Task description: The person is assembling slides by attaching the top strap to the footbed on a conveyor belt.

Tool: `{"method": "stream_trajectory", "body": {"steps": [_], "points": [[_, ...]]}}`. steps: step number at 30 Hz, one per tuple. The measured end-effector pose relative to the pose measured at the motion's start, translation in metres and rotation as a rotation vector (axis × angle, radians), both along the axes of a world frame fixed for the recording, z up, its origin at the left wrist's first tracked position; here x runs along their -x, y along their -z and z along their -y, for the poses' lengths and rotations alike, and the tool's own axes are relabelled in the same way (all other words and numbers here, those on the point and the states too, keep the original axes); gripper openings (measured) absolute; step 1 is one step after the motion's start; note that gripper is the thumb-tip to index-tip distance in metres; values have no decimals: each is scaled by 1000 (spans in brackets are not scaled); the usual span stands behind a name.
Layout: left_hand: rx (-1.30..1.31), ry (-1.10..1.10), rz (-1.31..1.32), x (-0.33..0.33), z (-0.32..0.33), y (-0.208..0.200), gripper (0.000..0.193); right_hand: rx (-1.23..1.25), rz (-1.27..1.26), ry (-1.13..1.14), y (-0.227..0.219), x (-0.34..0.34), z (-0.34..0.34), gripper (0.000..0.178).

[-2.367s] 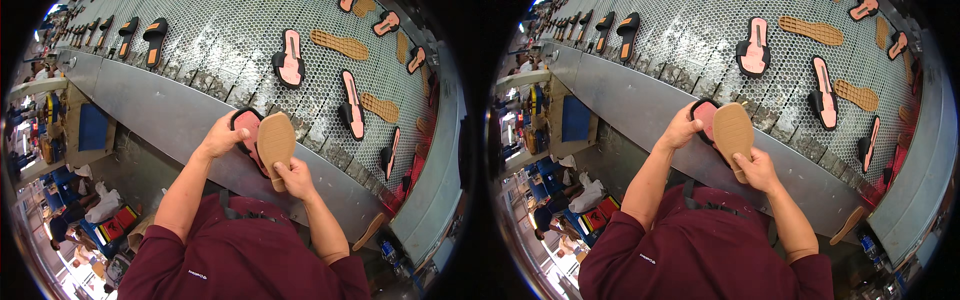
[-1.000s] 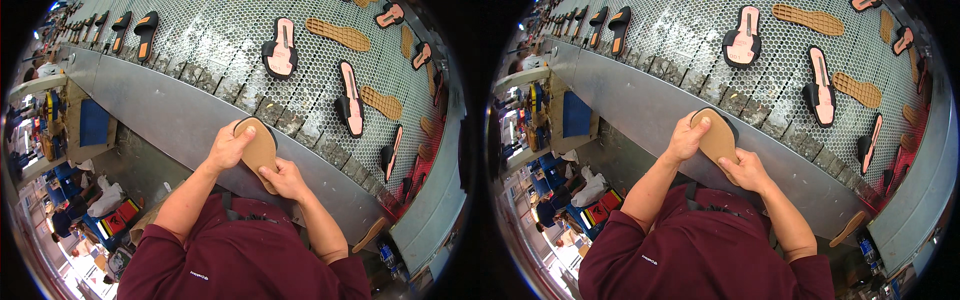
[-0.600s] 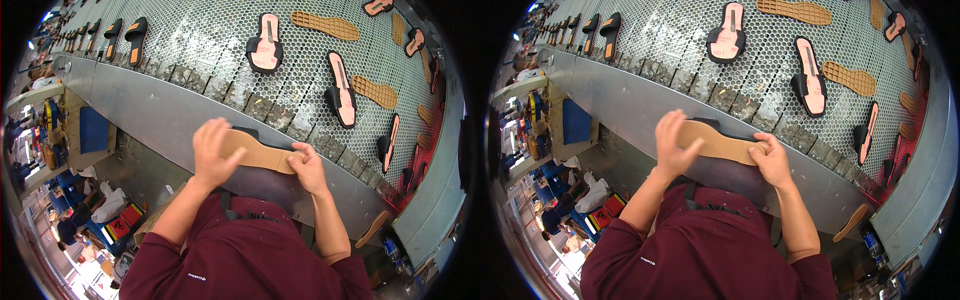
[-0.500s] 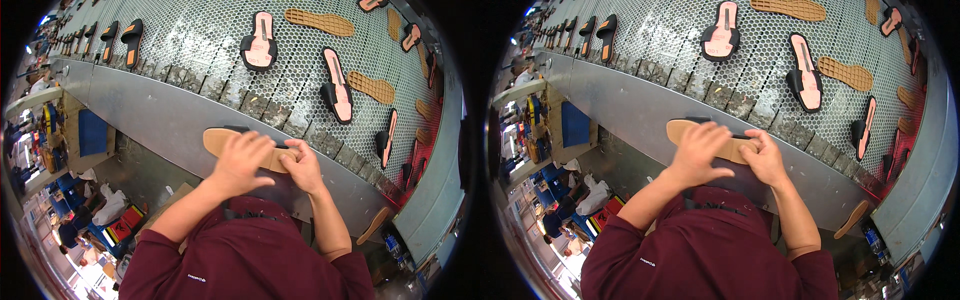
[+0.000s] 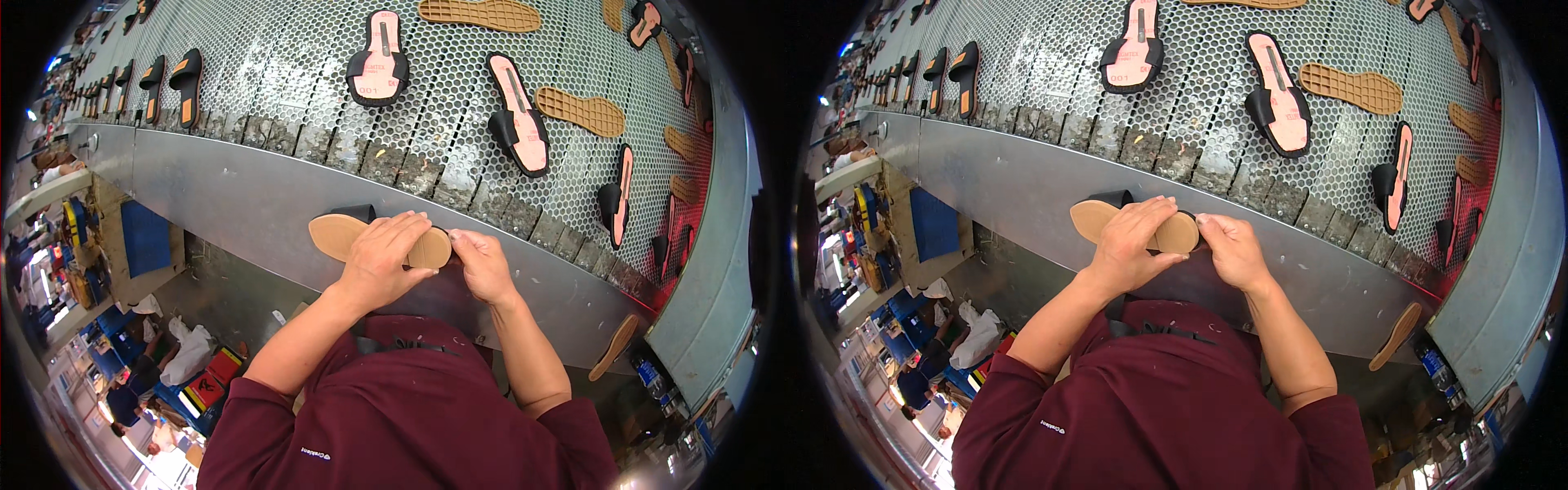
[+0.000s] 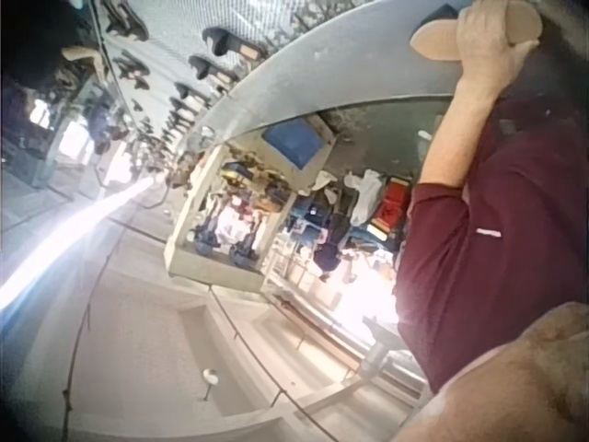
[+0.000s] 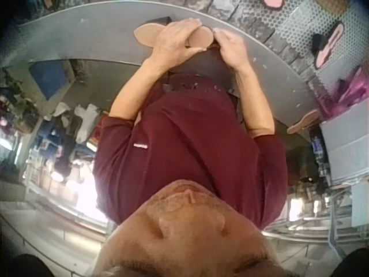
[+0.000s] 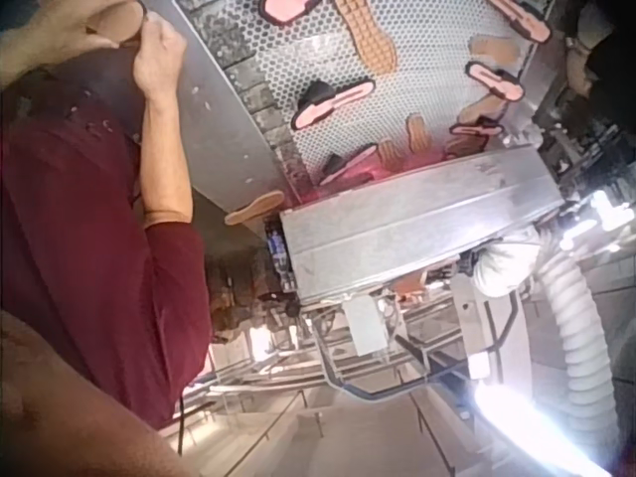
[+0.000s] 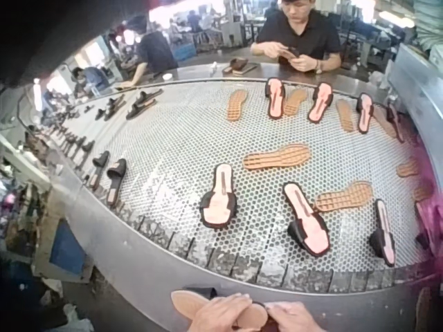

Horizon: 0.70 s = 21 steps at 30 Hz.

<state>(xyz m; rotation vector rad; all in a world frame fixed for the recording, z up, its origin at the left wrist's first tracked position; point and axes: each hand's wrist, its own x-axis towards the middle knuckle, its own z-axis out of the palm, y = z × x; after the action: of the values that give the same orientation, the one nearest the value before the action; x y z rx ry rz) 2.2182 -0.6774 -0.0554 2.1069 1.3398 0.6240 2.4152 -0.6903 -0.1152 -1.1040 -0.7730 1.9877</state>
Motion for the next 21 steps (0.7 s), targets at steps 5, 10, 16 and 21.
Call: {"method": "stream_trajectory", "body": {"steps": [5, 10, 16, 21], "points": [[18, 29, -60, -4, 1, -2, 73, 30, -8, -4, -8, -4, -1, 33], [41, 48, -96, -8, 5, -4, 73, 78, -39, 38, -11, -5, 2, 32], [34, 66, -109, -14, 6, -3, 71, 133, -34, 55, -7, -9, 4, 32], [1, 64, -78, -20, 5, -2, 67, 119, -85, 76, -10, -16, 4, 29]]}}
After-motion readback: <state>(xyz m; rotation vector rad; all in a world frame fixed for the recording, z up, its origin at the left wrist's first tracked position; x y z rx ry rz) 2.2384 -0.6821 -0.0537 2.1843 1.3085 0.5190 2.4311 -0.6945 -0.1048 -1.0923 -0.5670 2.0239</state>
